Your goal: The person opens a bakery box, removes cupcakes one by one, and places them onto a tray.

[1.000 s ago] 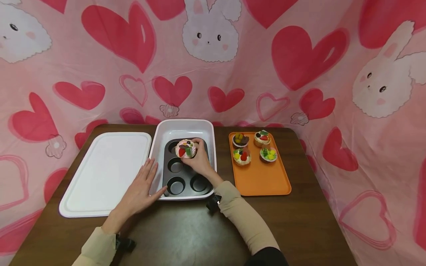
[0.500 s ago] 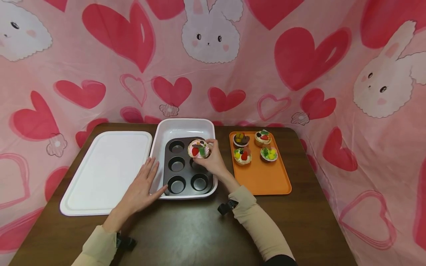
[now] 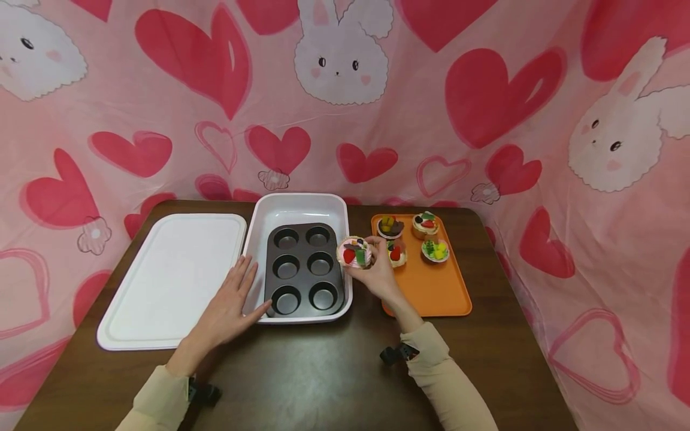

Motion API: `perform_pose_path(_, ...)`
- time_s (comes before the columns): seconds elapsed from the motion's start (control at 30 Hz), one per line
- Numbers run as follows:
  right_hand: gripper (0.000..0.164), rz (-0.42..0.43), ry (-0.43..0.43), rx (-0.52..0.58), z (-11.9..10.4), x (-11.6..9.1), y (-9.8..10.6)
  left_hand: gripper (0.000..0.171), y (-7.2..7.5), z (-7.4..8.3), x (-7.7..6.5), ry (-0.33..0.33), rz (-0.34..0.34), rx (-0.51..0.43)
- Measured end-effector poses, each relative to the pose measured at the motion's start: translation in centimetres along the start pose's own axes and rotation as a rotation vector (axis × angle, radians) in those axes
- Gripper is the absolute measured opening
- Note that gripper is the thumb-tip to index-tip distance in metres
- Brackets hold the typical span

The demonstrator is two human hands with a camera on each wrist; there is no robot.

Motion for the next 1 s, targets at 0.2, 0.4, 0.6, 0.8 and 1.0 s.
perform_pose_path(0.2,0.073,0.056,-0.015,0.061,0.8,-1.5,2.6,0.101,0.0,0.0,-0.1,0.000,0.006,-0.008)
perform_pose_path(0.4,0.074,0.110,-0.068,-0.002,1.9,-2.8,5.9,0.101,-0.2,-0.1,-0.2,0.011,-0.009,-0.003)
perform_pose_path(0.6,0.083,0.148,-0.141,-0.053,3.2,-3.9,9.2,0.101,-0.2,-0.1,-0.1,0.010,-0.010,-0.006)
perform_pose_path(0.8,0.084,0.175,-0.208,-0.132,4.8,-5.2,12.0,0.100,-0.2,-0.1,0.0,0.011,-0.013,-0.004)
perform_pose_path(1.0,0.089,0.210,-0.244,-0.211,5.8,-6.8,13.9,0.100,0.0,-0.1,0.0,0.008,-0.009,0.000)
Point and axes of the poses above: each hand's wrist, its own x-axis towards the middle knuckle, its own y-axis out of the back of the hand, z = x × y, the point moved 7 cm from there along x, towards the middle knuckle, and after that the axes turned 15 degrees about y, right-handed, at the moved point
